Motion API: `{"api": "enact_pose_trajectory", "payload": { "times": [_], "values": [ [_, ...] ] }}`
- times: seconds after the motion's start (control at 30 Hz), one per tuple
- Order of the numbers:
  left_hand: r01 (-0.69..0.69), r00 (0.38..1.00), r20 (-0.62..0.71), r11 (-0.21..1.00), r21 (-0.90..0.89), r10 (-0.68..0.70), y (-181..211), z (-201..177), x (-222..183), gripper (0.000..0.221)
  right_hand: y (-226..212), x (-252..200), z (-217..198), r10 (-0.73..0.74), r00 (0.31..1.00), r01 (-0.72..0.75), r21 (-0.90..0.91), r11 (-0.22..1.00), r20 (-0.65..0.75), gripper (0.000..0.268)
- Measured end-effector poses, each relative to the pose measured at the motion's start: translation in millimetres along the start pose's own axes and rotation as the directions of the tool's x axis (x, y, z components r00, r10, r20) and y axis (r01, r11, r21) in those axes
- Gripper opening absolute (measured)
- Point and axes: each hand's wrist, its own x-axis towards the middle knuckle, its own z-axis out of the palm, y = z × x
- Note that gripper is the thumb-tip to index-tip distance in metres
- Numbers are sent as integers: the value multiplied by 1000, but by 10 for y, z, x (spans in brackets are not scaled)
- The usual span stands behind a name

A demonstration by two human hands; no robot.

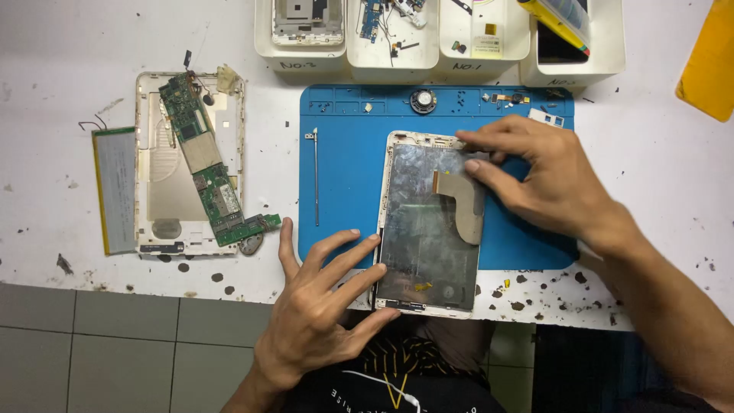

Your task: Replace a mobile device screen by peeling off the adhesive backing and pressing the screen into the frame

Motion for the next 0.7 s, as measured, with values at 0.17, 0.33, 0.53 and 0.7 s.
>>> {"api": "enact_pose_trajectory", "payload": {
  "times": [0.17,0.33,0.53,0.7],
  "values": [
    [5,1000,-30,1000,-15,-6,24,7,9,41,63,14,-268,85,979,-113,143,983,183,55],
    [-3,1000,-26,1000,-15,2,23,1,25,40,172,24,-280,2,985,-23,117,993,172,57],
    [-1,1000,-5,1000,-22,1,40,-12,40,40,279,39,-235,-96,983,65,192,979,154,56],
    [21,1000,-21,999,-24,-21,49,8,29,43,247,49,-261,-90,978,54,192,980,186,61]
  ]
}}
